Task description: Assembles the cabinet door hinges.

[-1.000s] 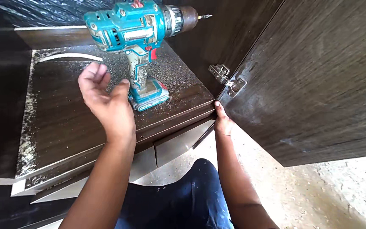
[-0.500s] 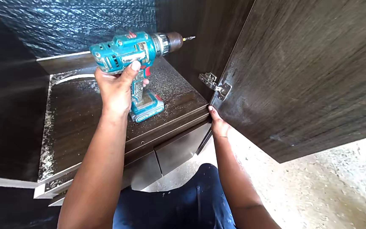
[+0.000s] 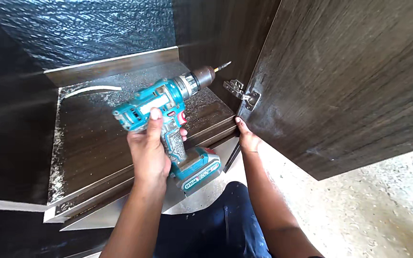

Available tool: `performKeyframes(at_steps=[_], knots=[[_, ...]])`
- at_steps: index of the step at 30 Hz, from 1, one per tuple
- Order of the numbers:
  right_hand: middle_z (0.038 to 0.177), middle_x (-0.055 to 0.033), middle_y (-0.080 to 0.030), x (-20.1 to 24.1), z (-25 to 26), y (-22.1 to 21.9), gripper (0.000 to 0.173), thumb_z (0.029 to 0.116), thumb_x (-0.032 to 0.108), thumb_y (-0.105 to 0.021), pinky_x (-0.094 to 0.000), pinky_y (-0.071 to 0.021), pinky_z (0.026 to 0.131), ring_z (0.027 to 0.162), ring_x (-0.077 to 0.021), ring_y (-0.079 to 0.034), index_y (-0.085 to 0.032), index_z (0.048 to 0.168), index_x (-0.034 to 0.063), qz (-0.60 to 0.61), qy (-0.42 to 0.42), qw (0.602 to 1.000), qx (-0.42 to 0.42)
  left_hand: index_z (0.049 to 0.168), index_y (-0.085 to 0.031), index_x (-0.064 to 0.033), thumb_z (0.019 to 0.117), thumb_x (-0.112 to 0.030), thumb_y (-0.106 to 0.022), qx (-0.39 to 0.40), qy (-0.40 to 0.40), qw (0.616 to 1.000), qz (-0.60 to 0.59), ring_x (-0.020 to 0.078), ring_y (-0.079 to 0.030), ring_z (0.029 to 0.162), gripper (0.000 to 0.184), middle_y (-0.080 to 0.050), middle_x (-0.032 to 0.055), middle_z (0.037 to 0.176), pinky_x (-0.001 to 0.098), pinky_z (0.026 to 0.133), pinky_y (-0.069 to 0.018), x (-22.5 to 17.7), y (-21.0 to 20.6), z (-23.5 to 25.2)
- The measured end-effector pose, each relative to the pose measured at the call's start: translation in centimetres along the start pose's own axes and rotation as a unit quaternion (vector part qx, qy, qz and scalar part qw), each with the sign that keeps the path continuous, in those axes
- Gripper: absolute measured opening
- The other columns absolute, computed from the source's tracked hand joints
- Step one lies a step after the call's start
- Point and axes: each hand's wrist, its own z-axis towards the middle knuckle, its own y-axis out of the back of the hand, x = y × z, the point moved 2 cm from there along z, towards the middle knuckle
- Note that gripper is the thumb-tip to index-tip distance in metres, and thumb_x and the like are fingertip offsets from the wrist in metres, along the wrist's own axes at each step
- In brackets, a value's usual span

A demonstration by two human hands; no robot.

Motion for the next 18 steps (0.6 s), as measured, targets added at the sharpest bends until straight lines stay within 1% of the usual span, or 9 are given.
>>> performKeyframes(at_steps=[3,6,9,14,18], knots=[[0.108,-0.0038,-0.076,0.3,0.1,0.0,0.041,0.0836,0.028,-0.086,-0.0326,-0.0559,0.100,0.108,-0.0077,-0.070,-0.072,0.116,0.0056,-0.019,0.002,1.000,0.004,0.124,-0.058,-0.0064,0.1060,-0.024,-0.057,0.002,0.014,1.000,0.004,0.0290,-0.073,0.069,0.025,-0.071,0.0172,0.096,0.0445,0.058,-0.0651,1.4,0.1,0.3],[0.109,-0.0040,-0.075,0.0,0.1,0.0,0.044,0.0819,0.025,-0.087,-0.0322,-0.0557,0.101,0.109,-0.0079,-0.070,-0.071,0.118,0.0050,-0.003,0.009,1.000,0.000,0.124,-0.058,-0.0056,0.1059,-0.023,-0.058,0.007,0.030,0.999,0.008,0.0286,-0.073,0.067,0.025,-0.071,0.0177,0.094,0.0440,0.056,-0.0648,2.4,0.0,0.4],[0.106,-0.0027,-0.076,0.0,0.2,0.0,0.041,0.0820,0.023,-0.087,-0.0316,-0.0573,0.098,0.105,-0.0072,-0.071,-0.071,0.115,0.0055,0.010,0.015,1.000,0.003,0.124,-0.058,-0.0043,0.1049,-0.019,-0.059,0.004,0.039,0.999,0.005,0.0296,-0.073,0.067,0.024,-0.072,0.0191,0.096,0.0444,0.057,-0.0648,3.0,-0.1,0.4],[0.104,-0.0018,-0.076,0.2,0.1,-0.1,0.037,0.0826,0.020,-0.086,-0.0308,-0.0586,0.096,0.103,-0.0065,-0.071,-0.071,0.114,0.0052,0.023,0.030,0.999,0.002,0.125,-0.057,-0.0038,0.1050,-0.017,-0.059,-0.003,0.055,0.998,0.011,0.0304,-0.073,0.066,0.024,-0.071,0.0196,0.093,0.0446,0.056,-0.0646,3.9,0.0,0.6],[0.104,-0.0026,-0.076,0.0,0.1,-0.1,0.038,0.0819,0.019,-0.087,-0.0323,-0.0589,0.096,0.103,-0.0079,-0.072,-0.072,0.113,0.0046,0.021,0.032,0.999,-0.005,0.125,-0.057,-0.0040,0.1048,-0.017,-0.059,-0.003,0.063,0.998,0.025,0.0308,-0.073,0.066,0.024,-0.072,0.0196,0.094,0.0449,0.057,-0.0647,4.4,0.1,0.6]])
